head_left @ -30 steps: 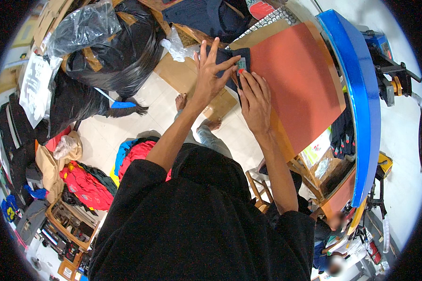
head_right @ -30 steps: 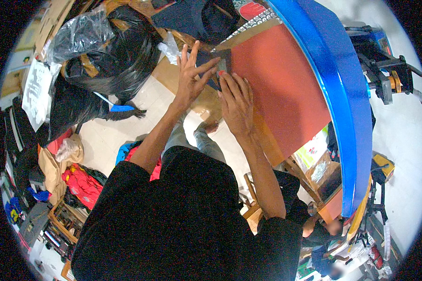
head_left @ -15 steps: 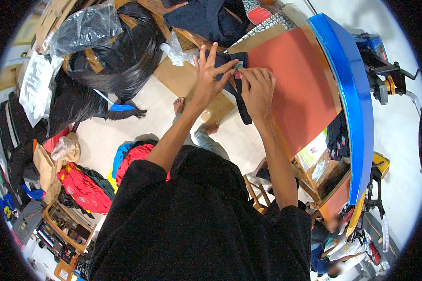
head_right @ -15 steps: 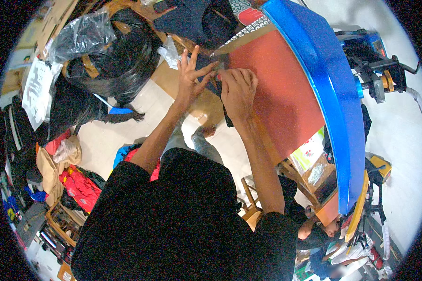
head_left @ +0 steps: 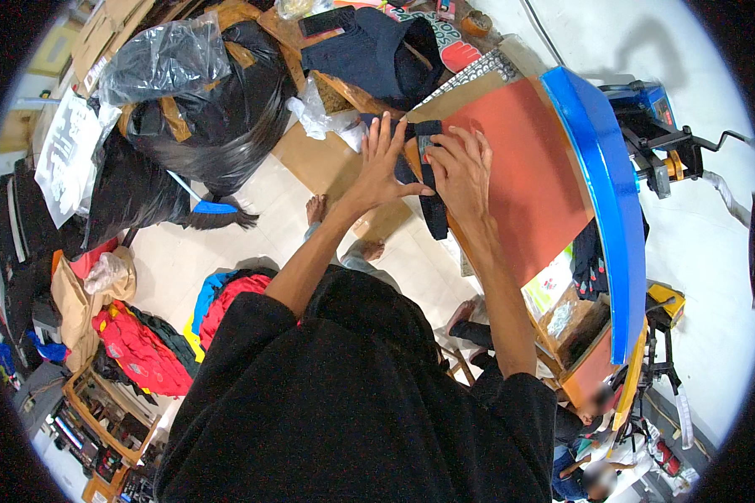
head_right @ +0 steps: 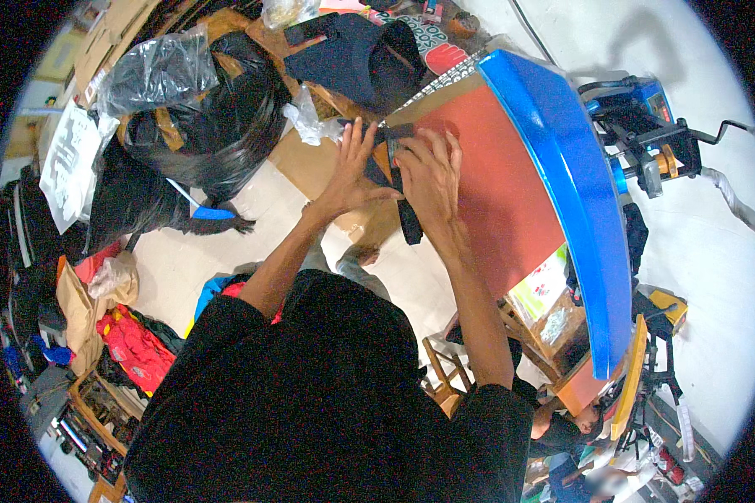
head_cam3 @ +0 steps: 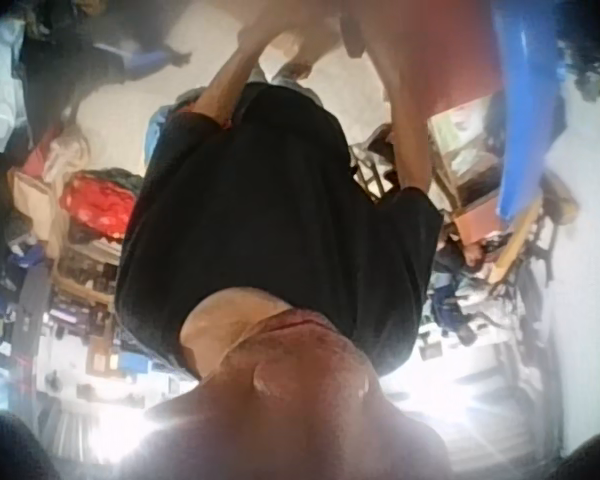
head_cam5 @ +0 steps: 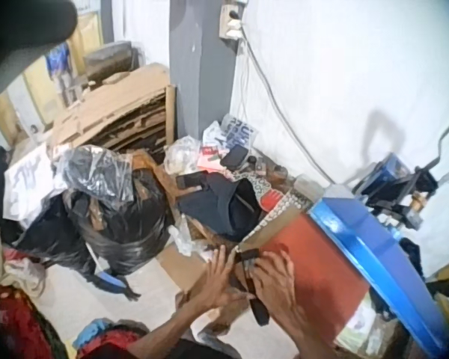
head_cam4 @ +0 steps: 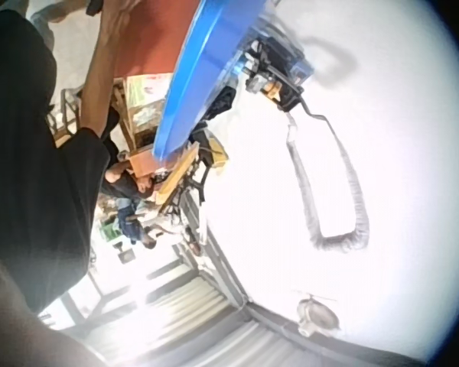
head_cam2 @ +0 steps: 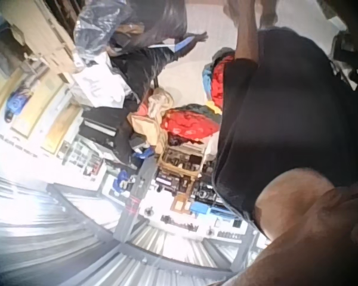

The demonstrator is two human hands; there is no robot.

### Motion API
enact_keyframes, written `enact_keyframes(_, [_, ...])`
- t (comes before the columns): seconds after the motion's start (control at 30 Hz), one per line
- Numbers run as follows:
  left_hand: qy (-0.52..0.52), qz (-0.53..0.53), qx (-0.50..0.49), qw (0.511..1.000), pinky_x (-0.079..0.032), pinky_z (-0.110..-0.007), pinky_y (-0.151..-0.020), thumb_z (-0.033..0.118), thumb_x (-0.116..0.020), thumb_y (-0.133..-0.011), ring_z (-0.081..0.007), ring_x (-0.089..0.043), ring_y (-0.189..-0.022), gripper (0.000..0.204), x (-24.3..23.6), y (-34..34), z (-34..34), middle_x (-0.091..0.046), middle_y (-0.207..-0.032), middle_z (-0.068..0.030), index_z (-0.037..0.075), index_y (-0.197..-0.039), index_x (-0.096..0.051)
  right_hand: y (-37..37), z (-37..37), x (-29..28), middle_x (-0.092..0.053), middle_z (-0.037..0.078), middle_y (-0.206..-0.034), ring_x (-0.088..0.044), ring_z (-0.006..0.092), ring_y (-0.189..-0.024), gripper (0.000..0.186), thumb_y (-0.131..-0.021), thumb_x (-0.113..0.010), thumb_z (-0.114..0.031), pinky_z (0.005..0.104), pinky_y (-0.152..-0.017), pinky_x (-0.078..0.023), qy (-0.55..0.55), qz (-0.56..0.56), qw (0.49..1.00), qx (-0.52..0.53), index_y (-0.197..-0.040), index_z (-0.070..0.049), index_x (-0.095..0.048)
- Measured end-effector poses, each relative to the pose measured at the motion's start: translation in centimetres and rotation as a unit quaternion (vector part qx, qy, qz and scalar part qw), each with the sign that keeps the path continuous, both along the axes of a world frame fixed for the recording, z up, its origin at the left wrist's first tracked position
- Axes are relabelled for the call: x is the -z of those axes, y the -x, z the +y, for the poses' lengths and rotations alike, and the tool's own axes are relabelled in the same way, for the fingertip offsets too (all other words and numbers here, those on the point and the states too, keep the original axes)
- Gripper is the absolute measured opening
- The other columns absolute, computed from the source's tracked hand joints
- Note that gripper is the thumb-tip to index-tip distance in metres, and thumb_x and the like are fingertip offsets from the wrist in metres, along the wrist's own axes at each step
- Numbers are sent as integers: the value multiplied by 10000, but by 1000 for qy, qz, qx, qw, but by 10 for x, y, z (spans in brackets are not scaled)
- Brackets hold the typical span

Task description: The person prepares hats for printing by arranging them on a table, applying patches or designs by hand, and then placing the hats into a heat-press machine to secure the design.

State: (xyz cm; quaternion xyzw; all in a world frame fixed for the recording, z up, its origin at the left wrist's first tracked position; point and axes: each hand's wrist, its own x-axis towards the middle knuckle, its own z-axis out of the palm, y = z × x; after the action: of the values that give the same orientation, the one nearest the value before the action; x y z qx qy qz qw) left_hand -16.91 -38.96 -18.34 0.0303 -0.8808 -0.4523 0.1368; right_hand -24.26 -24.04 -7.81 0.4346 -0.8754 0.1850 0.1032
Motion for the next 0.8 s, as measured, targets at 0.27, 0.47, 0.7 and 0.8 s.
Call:
enact_keyframes(0.27, [29,-28,18,999,-28,-683,-1132,727,-807,-548,-490,42,-1480,1362,-4,6,-2,6,-1617,-263,84,-1563,-165,1,5,-1,-667,29,-1164,-488,262,-1284,165,-852,-688,-106,526,-1144,-256,-27,3,1000,-16,-1010,-90,-734])
enact_keyframes(0.47, [30,-30,22,999,-19,-688,-1134,734,-802,-547,-484,45,-1482,1358,-8,7,-2,10,-1623,-246,89,-1561,-171,-9,6,-12,-635,59,-1240,-490,268,-1290,185,-858,-683,-71,507,-1132,-305,27,3,1000,16,-1038,-49,-721])
enact_keyframes(0.7, [43,-45,16,998,-5,-675,-1144,744,-792,-548,-471,46,-1487,1348,-9,5,0,-8,-1624,-247,96,-1562,-185,-40,12,-39,-668,79,-1174,-571,275,-1196,165,-877,-670,-65,435,-1050,-396,65,-46,995,63,-1032,-37,-720])
enact_keyframes(0.8, [52,-39,11,998,2,-661,-1152,747,-787,-551,-469,40,-1488,1342,-9,6,-2,-17,-1623,-250,93,-1561,-193,-52,22,-32,-683,82,-1132,-596,268,-1154,160,-882,-666,-64,423,-1006,-419,31,-52,997,47,-1030,-33,-719])
